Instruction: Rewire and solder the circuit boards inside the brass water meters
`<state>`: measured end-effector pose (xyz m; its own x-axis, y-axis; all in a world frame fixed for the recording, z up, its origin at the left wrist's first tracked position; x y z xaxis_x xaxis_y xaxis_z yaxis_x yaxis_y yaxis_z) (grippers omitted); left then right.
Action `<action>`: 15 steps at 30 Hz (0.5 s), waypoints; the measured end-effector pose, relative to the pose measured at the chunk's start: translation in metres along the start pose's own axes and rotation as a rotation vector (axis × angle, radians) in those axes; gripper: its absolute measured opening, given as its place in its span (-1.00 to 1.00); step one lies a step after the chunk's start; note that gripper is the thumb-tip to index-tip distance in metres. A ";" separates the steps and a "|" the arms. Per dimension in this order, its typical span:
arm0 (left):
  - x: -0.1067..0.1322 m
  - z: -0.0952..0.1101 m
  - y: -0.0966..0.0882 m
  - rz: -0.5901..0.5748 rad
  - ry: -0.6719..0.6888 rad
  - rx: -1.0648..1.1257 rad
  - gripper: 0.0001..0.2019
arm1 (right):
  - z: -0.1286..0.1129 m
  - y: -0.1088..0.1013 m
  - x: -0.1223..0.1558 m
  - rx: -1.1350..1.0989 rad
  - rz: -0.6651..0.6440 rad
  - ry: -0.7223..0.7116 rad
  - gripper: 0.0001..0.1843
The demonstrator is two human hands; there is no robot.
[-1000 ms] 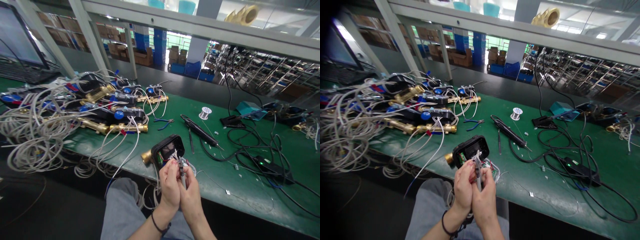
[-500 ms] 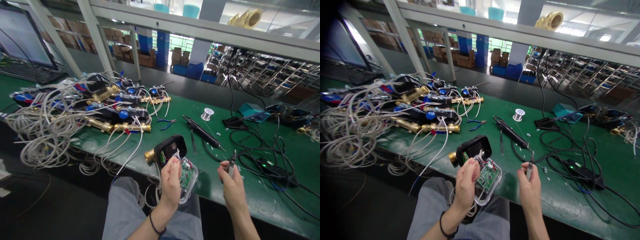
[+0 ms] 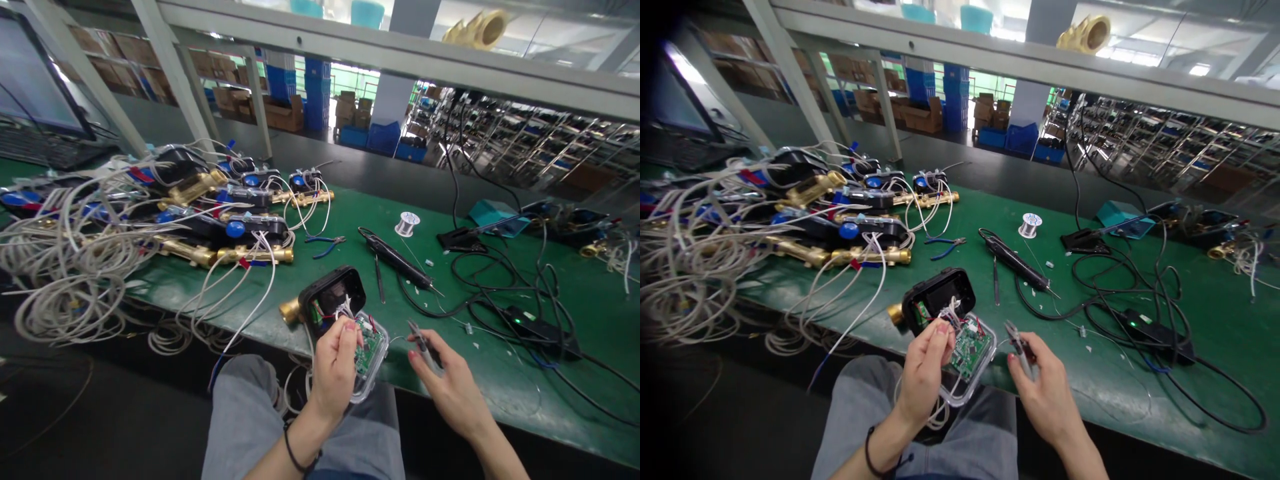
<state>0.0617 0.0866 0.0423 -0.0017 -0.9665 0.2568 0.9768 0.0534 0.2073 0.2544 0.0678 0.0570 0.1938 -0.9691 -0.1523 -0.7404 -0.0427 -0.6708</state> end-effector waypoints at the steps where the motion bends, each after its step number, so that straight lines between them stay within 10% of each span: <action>1: -0.001 0.001 0.001 -0.014 -0.001 0.004 -0.66 | -0.012 0.008 -0.004 -0.058 -0.036 -0.015 -0.71; 15: -0.004 0.007 0.002 -0.163 -0.038 0.043 -0.60 | -0.061 0.059 -0.029 -0.501 -0.219 -0.137 -0.81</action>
Point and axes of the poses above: each hand's wrist, its own x-axis away from the middle knuckle, its own y-axis out of the palm, z = x × y, the point moved 8 cm from there along -x, towards the middle knuckle, and after that the axes turned 15 degrees about -y, right-handed, at the moved point
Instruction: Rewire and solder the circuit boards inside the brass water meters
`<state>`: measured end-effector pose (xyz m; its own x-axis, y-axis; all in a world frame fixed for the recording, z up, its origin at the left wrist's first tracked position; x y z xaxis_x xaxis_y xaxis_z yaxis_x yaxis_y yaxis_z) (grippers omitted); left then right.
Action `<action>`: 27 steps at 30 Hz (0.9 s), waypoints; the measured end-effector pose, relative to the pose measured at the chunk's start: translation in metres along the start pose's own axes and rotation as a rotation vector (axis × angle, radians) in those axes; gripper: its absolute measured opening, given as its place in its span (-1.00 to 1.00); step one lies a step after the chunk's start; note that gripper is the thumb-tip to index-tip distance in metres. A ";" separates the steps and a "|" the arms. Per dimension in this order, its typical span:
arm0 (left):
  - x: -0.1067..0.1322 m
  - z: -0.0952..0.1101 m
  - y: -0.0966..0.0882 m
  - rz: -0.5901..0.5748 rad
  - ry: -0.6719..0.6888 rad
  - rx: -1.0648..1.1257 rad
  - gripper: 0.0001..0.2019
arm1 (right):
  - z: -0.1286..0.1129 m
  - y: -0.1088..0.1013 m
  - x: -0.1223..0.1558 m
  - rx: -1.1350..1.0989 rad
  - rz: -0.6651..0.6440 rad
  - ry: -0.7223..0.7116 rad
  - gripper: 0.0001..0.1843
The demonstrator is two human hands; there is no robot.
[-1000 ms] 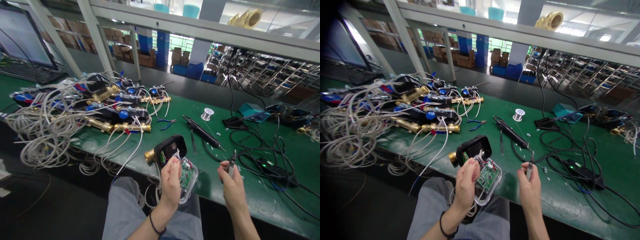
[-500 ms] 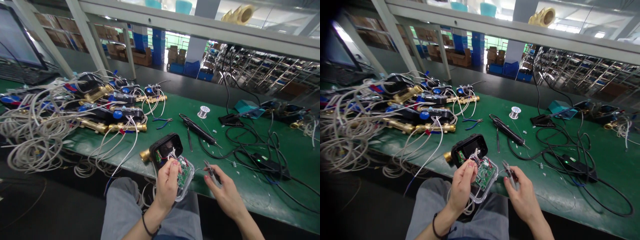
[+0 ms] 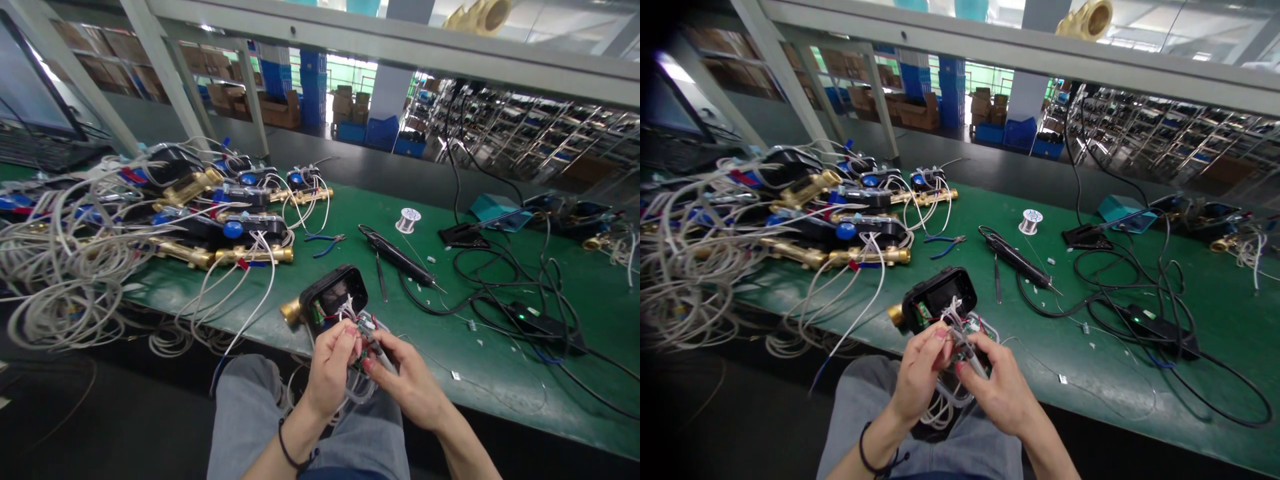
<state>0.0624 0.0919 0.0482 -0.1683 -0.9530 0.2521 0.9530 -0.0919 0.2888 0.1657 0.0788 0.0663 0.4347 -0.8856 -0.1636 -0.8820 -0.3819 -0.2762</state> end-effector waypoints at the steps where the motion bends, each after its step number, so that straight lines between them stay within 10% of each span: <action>1: 0.000 -0.001 0.000 -0.002 -0.003 0.002 -0.60 | 0.000 0.000 0.000 -0.001 0.004 -0.001 -0.81; 14: -0.003 -0.006 -0.002 0.051 -0.042 0.116 -0.64 | 0.009 0.003 0.001 -0.026 0.069 0.053 -0.82; 27: 0.002 0.003 -0.002 0.308 0.059 0.364 -0.66 | 0.017 0.032 0.005 -0.296 0.571 0.076 -0.80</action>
Point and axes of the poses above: each hand's wrist, its own x-axis away from the middle knuckle, its own y-axis out of the palm, z = x × y, the point moved 8 cm from there along -x, towards the middle knuckle, and after that the axes turned 15 degrees about -y, right-handed, at the moved point
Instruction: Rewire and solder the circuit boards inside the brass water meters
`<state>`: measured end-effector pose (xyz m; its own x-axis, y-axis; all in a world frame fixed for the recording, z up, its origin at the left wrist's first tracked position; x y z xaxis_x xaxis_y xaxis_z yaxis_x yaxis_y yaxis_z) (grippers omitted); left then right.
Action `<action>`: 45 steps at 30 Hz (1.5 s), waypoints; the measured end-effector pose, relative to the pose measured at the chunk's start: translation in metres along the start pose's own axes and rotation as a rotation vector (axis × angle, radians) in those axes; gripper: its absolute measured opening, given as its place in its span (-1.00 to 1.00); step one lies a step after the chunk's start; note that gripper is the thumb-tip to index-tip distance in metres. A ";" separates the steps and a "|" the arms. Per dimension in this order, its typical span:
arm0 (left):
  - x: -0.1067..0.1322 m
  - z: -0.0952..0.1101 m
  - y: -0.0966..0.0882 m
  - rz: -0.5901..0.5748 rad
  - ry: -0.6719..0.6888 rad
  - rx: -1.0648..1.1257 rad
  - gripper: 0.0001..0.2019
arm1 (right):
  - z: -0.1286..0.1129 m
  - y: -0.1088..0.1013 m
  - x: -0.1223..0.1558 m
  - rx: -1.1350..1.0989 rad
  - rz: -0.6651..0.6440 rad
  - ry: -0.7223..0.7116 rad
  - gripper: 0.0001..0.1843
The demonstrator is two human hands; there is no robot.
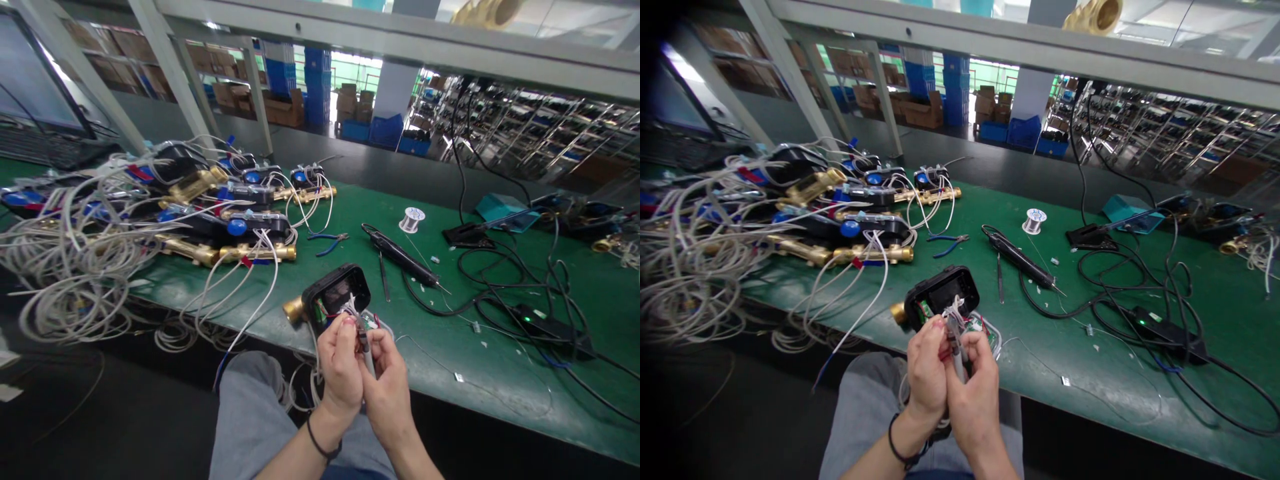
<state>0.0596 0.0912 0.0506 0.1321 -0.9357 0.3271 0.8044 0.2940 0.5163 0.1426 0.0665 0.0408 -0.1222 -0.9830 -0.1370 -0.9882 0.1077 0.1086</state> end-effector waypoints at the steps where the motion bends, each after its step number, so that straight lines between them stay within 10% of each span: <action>1: -0.001 0.001 0.000 0.001 0.011 0.024 -0.65 | 0.003 -0.004 -0.002 -0.052 0.070 0.015 -0.80; 7: -0.004 -0.002 -0.006 -0.018 0.055 0.108 -0.63 | 0.010 -0.069 -0.018 -0.139 0.481 -0.042 -0.74; 15: -0.001 -0.003 -0.012 -0.068 0.064 -0.065 -0.64 | 0.011 -0.172 -0.023 1.088 0.016 0.038 -0.70; 21: 0.007 0.004 -0.007 -0.108 0.082 -0.291 -0.65 | 0.012 -0.210 -0.025 1.701 -0.051 -0.260 -0.53; 25: 0.015 0.030 -0.021 -0.094 0.246 -0.586 -0.75 | -0.006 -0.187 -0.017 1.567 -0.024 -0.514 -0.52; 29: 0.031 0.055 -0.053 0.045 0.731 -0.927 -0.65 | -0.008 -0.117 0.009 1.264 -0.284 -0.671 -0.55; 34: 0.033 0.031 -0.066 -0.033 1.078 -1.309 -0.60 | 0.006 -0.048 0.041 1.244 -0.445 -0.914 -0.69; 41: 0.017 0.023 -0.053 -0.016 1.302 -1.674 -0.59 | -0.023 -0.046 0.030 1.090 -0.422 -1.125 -0.76; 45: -0.005 0.035 -0.046 -0.204 1.239 -1.719 -0.70 | -0.062 -0.068 -0.025 0.824 -0.231 -0.788 -0.80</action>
<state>0.0017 0.0891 0.0531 -0.3644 -0.7460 -0.5573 0.3526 0.4434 -0.8241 0.2184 0.0749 0.0982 0.3315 -0.6582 -0.6759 -0.7194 0.2871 -0.6324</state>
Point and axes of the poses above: each hand's wrist, its own x-axis away from the middle knuckle, its own y-axis out of the palm, z = x × y, the point moved 8 cm from there along -x, towards the middle knuckle, and after that the axes turned 15 degrees about -y, right-handed, at the moved point
